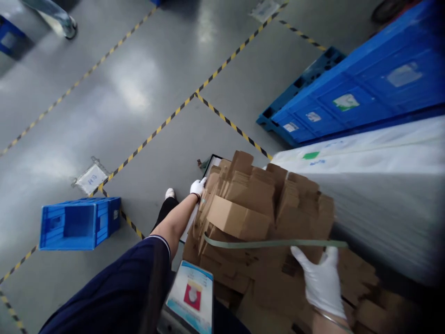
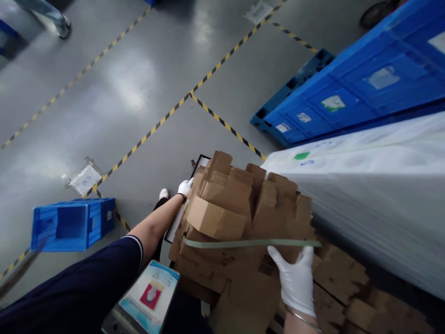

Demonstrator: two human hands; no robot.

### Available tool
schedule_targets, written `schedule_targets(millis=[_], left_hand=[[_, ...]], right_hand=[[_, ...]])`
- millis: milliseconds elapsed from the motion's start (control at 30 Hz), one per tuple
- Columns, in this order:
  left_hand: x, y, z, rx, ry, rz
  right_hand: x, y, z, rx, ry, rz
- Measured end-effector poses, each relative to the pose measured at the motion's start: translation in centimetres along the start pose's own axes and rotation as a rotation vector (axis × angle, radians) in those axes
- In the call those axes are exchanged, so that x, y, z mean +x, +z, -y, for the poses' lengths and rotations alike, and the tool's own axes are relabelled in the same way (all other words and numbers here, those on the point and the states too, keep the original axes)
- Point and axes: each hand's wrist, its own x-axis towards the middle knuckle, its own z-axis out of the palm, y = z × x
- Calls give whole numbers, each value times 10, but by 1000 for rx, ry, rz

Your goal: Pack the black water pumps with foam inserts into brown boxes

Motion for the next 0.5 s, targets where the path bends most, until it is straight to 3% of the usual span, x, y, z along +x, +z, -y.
schedule_targets(millis=[267,500], left_hand=[[11,14,16,-106,-43,-101],[26,-10,20,-143,-43,-239]], right_hand=[[19,1,-4,36,-63,0],[56,24,0,83,-177,63]])
